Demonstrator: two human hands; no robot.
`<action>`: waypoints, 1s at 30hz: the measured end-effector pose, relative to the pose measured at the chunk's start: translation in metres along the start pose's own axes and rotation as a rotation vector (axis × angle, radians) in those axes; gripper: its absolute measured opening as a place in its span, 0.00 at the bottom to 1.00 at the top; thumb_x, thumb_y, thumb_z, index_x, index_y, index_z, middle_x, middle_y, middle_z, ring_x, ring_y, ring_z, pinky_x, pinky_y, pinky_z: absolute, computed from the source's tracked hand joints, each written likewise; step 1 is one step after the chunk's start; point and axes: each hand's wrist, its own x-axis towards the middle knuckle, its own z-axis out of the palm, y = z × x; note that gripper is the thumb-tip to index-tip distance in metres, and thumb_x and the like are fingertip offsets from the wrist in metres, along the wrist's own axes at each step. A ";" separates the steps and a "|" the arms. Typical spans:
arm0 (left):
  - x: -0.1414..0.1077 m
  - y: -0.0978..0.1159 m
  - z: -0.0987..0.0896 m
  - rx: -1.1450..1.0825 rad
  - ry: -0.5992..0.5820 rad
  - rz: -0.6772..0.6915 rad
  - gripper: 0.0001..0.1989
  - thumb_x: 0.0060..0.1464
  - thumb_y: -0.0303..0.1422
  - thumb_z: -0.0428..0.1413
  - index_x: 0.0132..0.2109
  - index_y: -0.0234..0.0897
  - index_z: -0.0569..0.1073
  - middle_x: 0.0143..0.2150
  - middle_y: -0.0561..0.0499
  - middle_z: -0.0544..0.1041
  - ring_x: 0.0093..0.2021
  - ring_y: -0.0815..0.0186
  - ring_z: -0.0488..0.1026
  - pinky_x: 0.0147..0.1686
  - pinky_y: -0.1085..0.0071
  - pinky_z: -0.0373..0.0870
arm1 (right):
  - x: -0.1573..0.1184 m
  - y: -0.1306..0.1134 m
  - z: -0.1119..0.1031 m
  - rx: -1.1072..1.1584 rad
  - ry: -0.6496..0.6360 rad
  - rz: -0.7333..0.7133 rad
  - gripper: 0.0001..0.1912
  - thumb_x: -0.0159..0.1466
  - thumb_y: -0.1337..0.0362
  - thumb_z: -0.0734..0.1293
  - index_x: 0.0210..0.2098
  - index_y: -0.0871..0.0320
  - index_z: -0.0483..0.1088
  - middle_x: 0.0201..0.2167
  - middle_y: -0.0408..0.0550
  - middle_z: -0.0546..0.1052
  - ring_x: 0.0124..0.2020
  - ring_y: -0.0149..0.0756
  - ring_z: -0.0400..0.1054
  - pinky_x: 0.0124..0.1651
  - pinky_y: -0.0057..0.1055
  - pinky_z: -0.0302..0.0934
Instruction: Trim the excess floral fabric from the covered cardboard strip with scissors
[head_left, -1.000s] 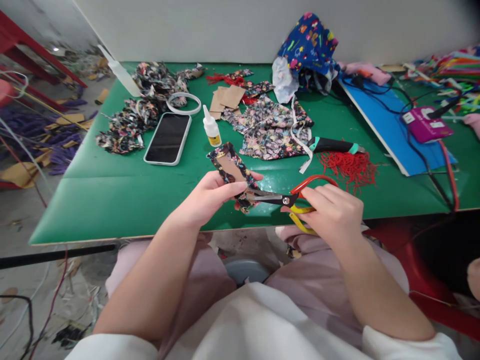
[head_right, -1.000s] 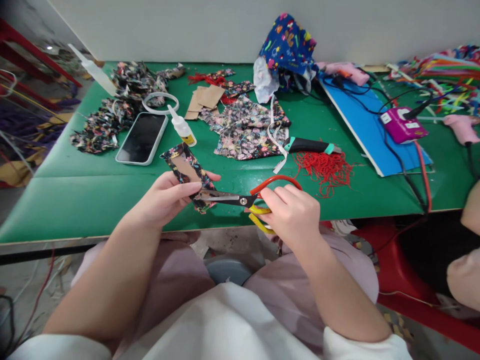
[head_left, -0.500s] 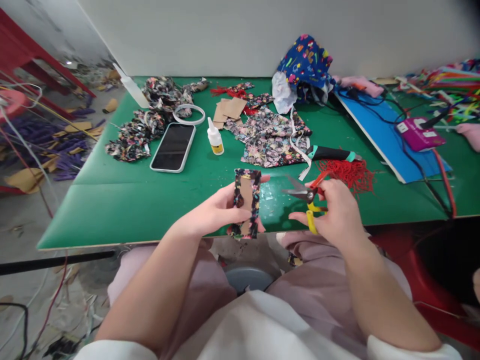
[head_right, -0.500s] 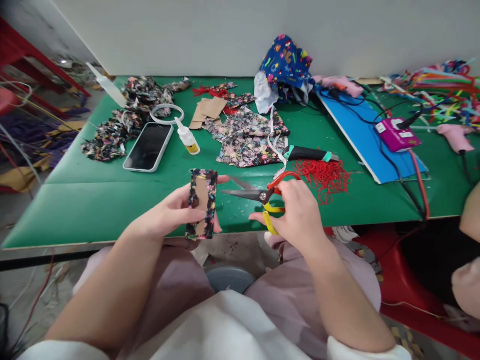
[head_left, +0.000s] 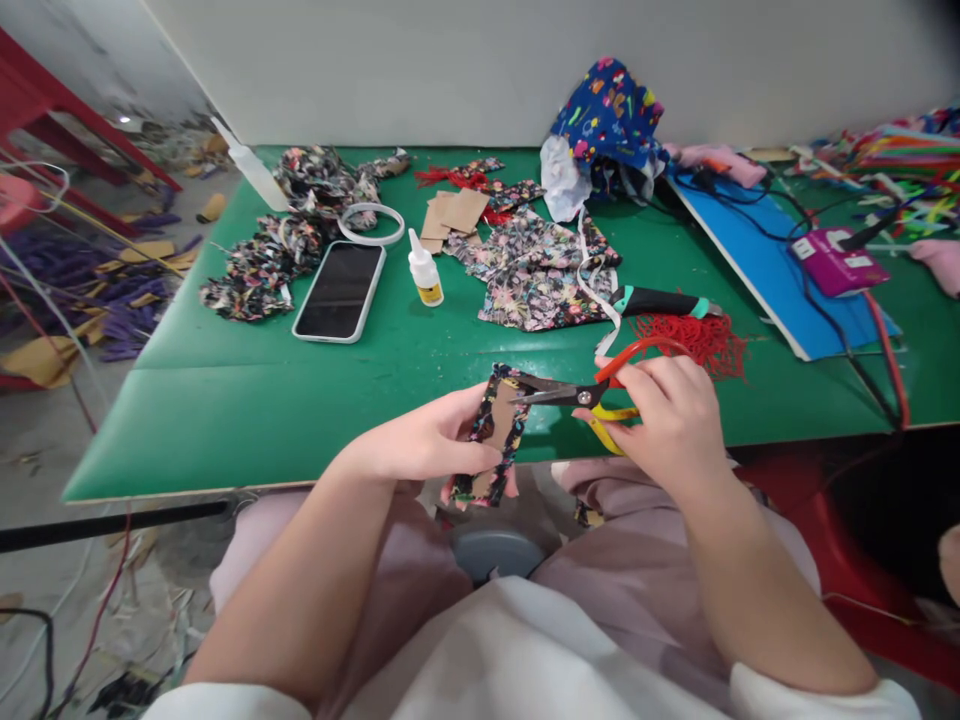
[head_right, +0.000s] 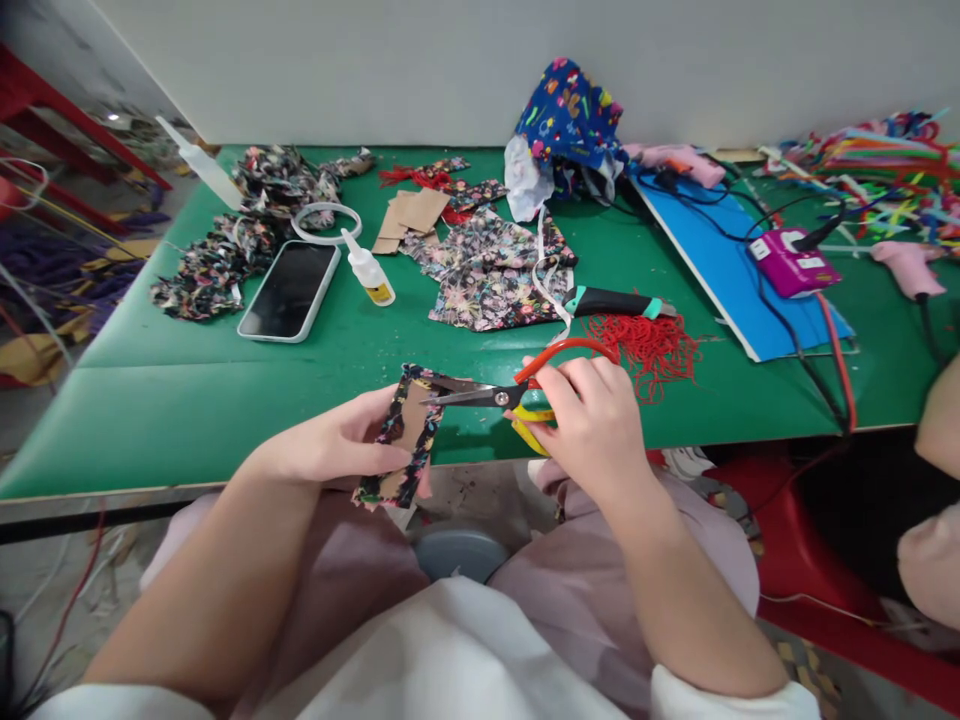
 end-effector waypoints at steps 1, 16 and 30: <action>0.001 0.000 0.000 0.013 -0.010 -0.007 0.20 0.44 0.31 0.59 0.48 0.39 0.70 0.29 0.46 0.80 0.18 0.65 0.72 0.16 0.74 0.68 | 0.000 0.000 0.000 -0.013 0.000 -0.004 0.22 0.57 0.51 0.65 0.43 0.61 0.69 0.30 0.52 0.69 0.32 0.41 0.59 0.35 0.37 0.55; 0.002 0.005 -0.003 0.113 -0.120 -0.072 0.12 0.52 0.30 0.54 0.43 0.37 0.60 0.32 0.51 0.78 0.22 0.70 0.73 0.15 0.81 0.64 | -0.002 -0.003 -0.002 -0.025 0.012 0.018 0.08 0.57 0.61 0.67 0.35 0.58 0.72 0.21 0.43 0.70 0.26 0.32 0.61 0.29 0.29 0.53; 0.002 0.002 -0.006 0.041 -0.147 -0.056 0.12 0.52 0.29 0.54 0.43 0.37 0.59 0.29 0.51 0.78 0.22 0.68 0.74 0.15 0.80 0.64 | -0.003 -0.005 -0.003 -0.115 0.040 0.013 0.07 0.58 0.60 0.67 0.28 0.56 0.71 0.16 0.39 0.66 0.23 0.30 0.57 0.25 0.29 0.46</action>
